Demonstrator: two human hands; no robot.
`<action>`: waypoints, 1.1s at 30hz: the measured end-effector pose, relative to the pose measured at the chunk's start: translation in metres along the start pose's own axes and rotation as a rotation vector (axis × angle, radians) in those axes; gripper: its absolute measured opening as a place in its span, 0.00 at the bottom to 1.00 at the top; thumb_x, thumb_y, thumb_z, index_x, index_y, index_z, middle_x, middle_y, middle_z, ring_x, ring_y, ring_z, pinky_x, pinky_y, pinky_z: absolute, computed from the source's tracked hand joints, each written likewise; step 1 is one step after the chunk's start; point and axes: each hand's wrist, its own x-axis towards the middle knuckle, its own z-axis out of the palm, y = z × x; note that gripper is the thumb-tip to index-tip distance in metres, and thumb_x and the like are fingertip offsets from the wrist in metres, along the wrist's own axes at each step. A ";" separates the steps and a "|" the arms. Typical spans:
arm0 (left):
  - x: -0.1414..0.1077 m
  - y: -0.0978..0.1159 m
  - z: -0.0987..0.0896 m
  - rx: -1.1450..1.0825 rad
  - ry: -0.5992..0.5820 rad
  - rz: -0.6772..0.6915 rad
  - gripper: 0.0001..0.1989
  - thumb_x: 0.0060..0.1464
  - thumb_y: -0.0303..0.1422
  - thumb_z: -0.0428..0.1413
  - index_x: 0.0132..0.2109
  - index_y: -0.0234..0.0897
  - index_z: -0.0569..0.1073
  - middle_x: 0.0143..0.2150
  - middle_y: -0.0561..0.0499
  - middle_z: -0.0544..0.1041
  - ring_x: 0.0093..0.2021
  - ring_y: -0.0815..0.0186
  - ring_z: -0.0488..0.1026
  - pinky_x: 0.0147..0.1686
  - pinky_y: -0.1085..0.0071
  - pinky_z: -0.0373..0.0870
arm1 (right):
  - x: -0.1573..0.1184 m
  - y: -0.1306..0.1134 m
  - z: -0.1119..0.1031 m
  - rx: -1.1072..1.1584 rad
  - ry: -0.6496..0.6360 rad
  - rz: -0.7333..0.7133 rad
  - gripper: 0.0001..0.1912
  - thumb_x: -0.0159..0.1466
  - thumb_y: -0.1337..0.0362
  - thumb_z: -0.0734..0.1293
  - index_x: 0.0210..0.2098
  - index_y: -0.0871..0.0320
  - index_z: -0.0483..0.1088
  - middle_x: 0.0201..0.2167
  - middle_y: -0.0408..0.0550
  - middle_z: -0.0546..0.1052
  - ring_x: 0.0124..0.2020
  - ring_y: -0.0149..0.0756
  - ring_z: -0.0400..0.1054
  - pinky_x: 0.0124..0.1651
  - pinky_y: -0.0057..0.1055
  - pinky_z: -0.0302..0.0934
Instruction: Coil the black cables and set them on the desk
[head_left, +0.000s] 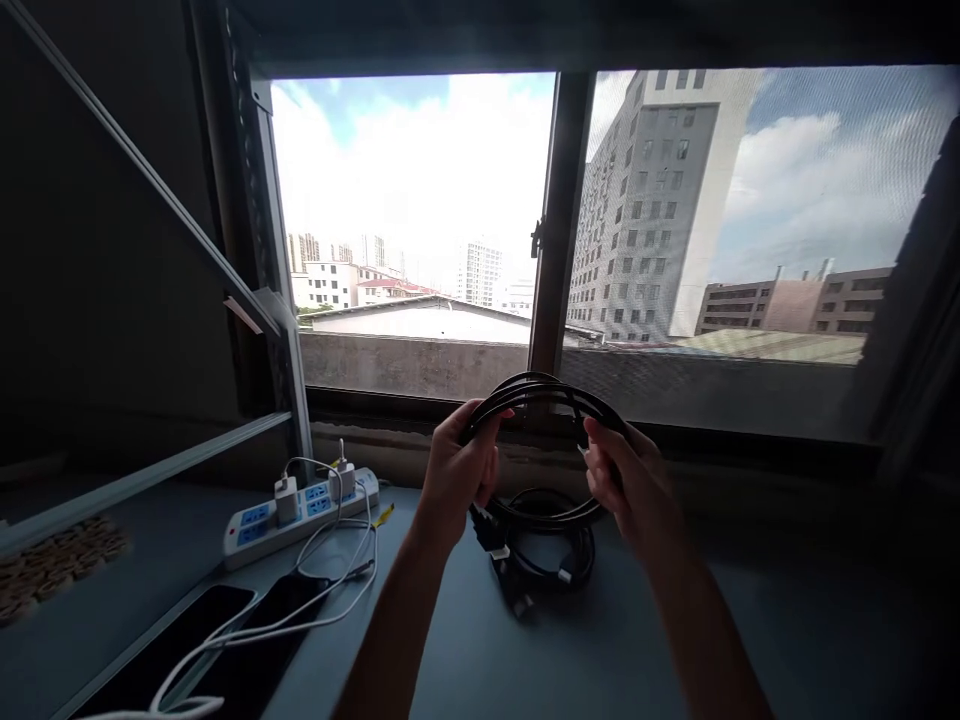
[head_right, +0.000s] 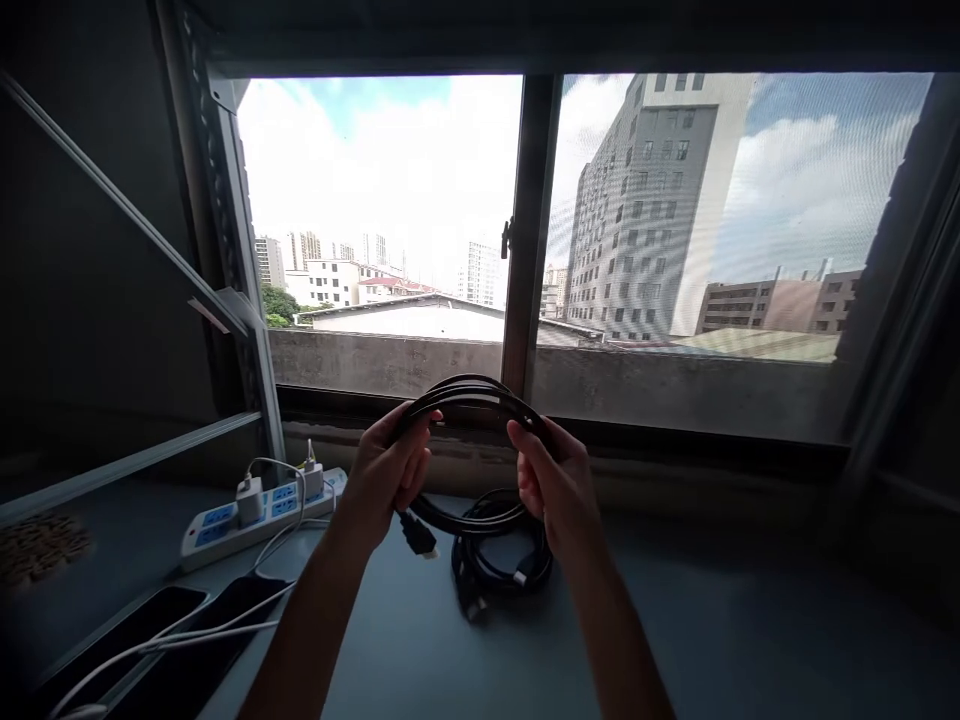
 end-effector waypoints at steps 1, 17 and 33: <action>0.000 0.002 -0.002 0.009 0.004 -0.004 0.12 0.50 0.39 0.57 0.34 0.34 0.69 0.10 0.63 0.52 0.07 0.78 0.47 0.07 0.82 0.40 | -0.003 0.000 0.002 -0.090 -0.005 -0.049 0.14 0.47 0.58 0.73 0.22 0.59 0.65 0.11 0.33 0.62 0.07 0.16 0.45 0.07 0.15 0.38; -0.008 0.016 0.006 -0.049 -0.142 -0.169 0.09 0.52 0.36 0.57 0.35 0.33 0.71 0.11 0.63 0.51 0.10 0.80 0.42 0.08 0.83 0.38 | -0.017 -0.006 -0.002 -0.747 0.154 -0.882 0.14 0.58 0.66 0.66 0.44 0.48 0.74 0.37 0.43 0.74 0.17 0.20 0.59 0.12 0.19 0.57; -0.011 0.012 0.014 0.271 -0.010 0.079 0.21 0.47 0.44 0.59 0.19 0.36 0.60 0.09 0.59 0.55 0.08 0.78 0.49 0.10 0.76 0.38 | -0.005 -0.003 -0.008 -0.859 0.225 -0.685 0.12 0.56 0.60 0.68 0.40 0.53 0.72 0.35 0.43 0.73 0.18 0.24 0.61 0.20 0.25 0.61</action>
